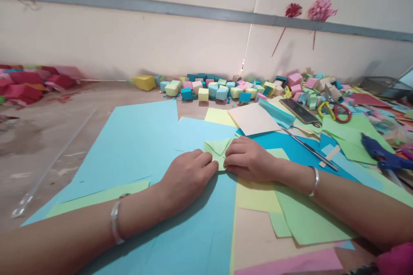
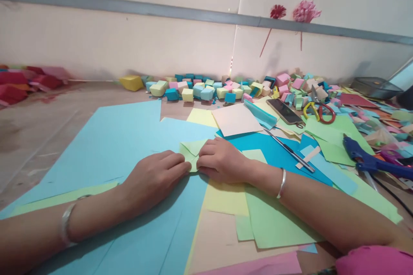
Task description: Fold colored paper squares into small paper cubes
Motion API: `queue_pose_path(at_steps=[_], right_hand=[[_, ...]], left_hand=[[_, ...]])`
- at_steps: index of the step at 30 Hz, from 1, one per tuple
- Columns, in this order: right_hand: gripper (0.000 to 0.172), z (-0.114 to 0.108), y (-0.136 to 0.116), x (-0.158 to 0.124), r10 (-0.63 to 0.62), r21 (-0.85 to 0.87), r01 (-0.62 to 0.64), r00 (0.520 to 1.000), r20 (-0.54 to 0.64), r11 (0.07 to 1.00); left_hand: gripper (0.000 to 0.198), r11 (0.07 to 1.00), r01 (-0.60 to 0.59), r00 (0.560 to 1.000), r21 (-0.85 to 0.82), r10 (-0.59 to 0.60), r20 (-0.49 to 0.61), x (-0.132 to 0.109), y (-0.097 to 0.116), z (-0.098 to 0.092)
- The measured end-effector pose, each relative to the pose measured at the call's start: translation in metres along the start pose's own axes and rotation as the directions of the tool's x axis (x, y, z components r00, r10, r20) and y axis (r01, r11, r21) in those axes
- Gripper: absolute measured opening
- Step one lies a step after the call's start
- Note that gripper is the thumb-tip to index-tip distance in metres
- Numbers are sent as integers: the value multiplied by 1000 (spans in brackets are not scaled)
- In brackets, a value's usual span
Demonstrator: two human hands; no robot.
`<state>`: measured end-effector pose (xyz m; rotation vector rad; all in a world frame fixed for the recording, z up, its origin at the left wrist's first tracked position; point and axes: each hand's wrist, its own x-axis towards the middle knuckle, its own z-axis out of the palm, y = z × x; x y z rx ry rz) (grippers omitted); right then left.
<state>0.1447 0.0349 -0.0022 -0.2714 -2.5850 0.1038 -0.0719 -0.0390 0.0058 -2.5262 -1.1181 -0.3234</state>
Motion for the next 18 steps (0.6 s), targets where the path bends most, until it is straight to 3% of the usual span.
queue_pose_path(at_steps=[5, 10, 18], right_hand=[[21, -3, -2, 0, 104, 115, -108, 994, 34, 988], [26, -2, -9, 0, 245, 132, -251, 968, 57, 959], [36, 4, -8, -4, 422, 77, -422, 906, 25, 903]], left_hand=[[28, 979, 43, 999, -198, -45, -10, -2, -2, 2], [25, 891, 188, 982, -412, -178, 62, -1, -6, 4], [24, 865, 284, 959, -413, -255, 125, -1, -11, 5]])
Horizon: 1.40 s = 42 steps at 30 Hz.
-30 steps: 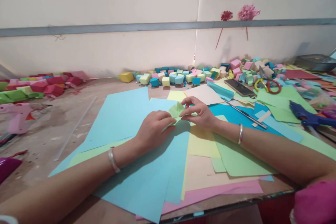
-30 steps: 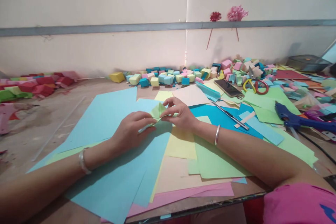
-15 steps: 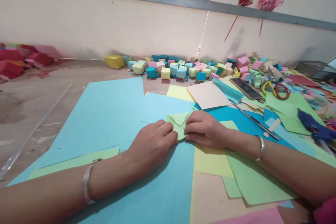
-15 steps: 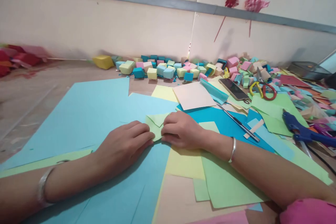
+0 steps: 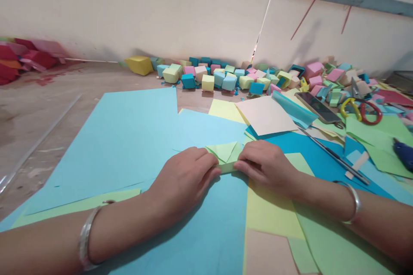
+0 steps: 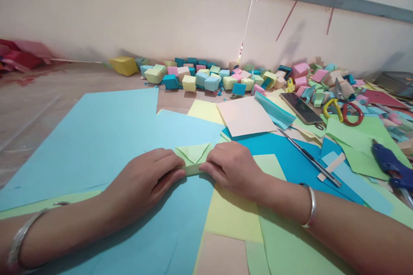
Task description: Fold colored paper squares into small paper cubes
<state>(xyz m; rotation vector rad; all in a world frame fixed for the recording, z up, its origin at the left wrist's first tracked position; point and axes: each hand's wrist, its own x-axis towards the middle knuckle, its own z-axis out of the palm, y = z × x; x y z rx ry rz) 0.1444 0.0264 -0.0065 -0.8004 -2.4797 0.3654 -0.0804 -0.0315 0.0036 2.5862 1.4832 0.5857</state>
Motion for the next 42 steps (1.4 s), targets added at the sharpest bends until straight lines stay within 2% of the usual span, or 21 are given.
queue_pose_path(at_steps=[10, 17, 26, 33, 37, 42], right_hand=[[27, 3, -5, 4, 157, -12, -157, 987, 23, 988], [29, 5, -3, 6, 204, -25, -203, 979, 23, 979], [31, 6, -3, 10, 261, -36, -259, 965, 34, 965], [30, 5, -4, 11, 283, -22, -283, 959, 16, 959], [27, 2, -6, 13, 306, -70, -302, 950, 62, 951], [24, -1, -12, 17, 373, -198, -343, 916, 146, 918]], left_hand=[[9, 989, 146, 989, -30, -146, 6, 3, -3, 2], [14, 997, 71, 997, 1, -71, 13, 4, 0, -1], [20, 994, 49, 998, 97, -54, 40, 3, 0, 0], [21, 995, 60, 997, 83, -63, 35, 3, 1, -1], [19, 996, 67, 997, 64, -68, 20, 4, 1, -1], [19, 994, 106, 992, 27, -108, 59, 6, 3, -3]])
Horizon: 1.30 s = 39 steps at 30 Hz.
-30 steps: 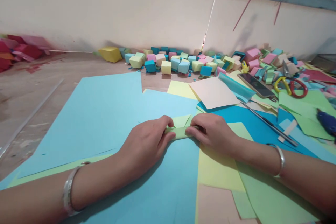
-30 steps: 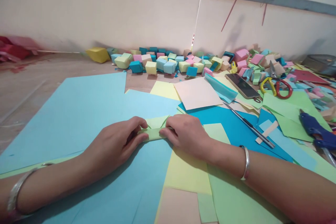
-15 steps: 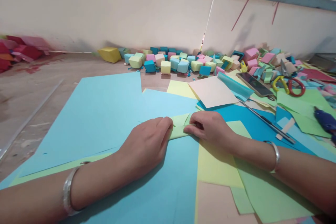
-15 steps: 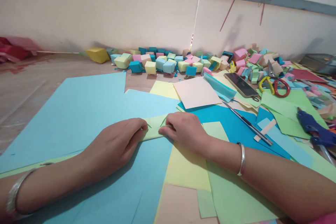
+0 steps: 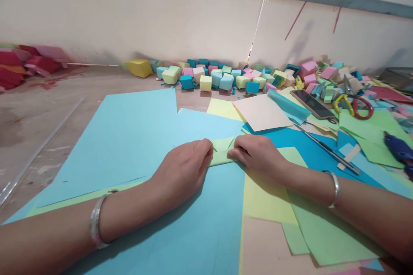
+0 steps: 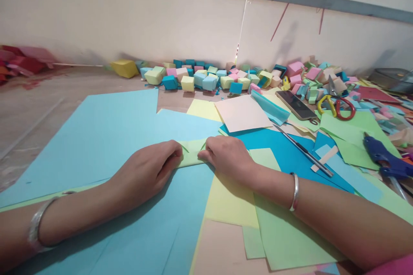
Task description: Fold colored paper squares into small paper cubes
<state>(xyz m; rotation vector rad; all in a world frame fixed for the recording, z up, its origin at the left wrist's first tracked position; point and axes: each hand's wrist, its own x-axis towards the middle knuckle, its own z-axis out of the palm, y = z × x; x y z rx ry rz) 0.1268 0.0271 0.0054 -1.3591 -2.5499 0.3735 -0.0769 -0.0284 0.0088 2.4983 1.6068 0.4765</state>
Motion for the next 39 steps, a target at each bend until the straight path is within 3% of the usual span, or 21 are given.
queue_pose_path(at_steps=[7, 13, 24, 39], right_hand=[[24, -1, 1, 0, -20, 20, 19, 999, 34, 1000], [24, 2, 5, 0, -21, 20, 21, 1000, -3, 1000], [23, 0, -3, -2, 5, -114, -5, 1000, 1, 993], [20, 0, -2, 0, 7, -92, -9, 1000, -27, 996]], left_hand=[[10, 995, -36, 996, -97, 28, -80, -3, -1, 0], [5, 982, 97, 995, -162, -96, 13, 0, -2, -1], [11, 994, 52, 998, -101, -47, 47, 3, -4, 0], [14, 1000, 30, 999, 4, -30, 33, 5, -5, -2]])
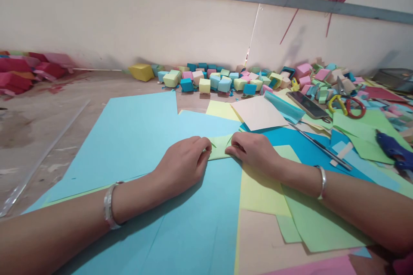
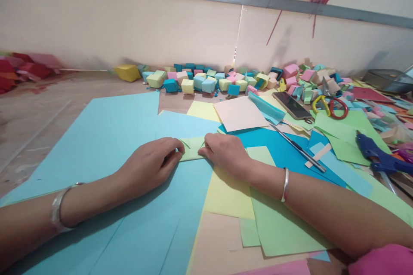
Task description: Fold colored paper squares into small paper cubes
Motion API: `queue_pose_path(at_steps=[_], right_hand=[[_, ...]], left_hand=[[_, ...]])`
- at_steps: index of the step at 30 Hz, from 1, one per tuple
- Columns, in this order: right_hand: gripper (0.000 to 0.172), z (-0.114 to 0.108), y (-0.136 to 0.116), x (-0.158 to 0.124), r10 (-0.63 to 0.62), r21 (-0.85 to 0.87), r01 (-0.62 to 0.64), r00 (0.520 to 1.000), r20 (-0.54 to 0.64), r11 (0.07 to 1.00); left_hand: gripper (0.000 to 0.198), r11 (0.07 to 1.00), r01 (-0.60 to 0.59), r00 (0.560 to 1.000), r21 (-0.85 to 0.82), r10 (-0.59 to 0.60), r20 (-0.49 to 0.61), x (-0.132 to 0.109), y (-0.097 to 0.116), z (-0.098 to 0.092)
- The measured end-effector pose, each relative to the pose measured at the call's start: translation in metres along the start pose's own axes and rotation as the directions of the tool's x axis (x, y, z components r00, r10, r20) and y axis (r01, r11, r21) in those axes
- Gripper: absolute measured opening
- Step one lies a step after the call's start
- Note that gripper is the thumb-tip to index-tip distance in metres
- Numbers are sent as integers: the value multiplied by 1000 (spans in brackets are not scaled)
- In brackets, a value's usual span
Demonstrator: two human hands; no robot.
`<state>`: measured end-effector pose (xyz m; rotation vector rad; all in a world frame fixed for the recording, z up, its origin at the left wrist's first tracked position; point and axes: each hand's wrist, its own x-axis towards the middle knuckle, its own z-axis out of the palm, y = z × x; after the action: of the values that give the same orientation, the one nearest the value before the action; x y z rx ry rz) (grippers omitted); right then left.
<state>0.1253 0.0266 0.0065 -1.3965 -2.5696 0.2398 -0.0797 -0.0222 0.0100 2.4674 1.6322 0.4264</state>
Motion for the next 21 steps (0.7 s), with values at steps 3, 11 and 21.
queue_pose_path(at_steps=[3, 11, 21], right_hand=[[20, 0, 0, 1, -15, -10, 15, 1000, -7, 1000], [21, 8, 4, 1, -40, -80, 38, 999, -25, 996], [19, 3, 3, 5, 19, 18, -19, 1000, -3, 1000]], left_hand=[[11, 999, -19, 996, 31, 22, -91, 1, -1, -1], [18, 988, -153, 982, -16, 150, -117, 5, -6, 0], [27, 990, -142, 986, -20, 139, -93, 6, -6, 0]])
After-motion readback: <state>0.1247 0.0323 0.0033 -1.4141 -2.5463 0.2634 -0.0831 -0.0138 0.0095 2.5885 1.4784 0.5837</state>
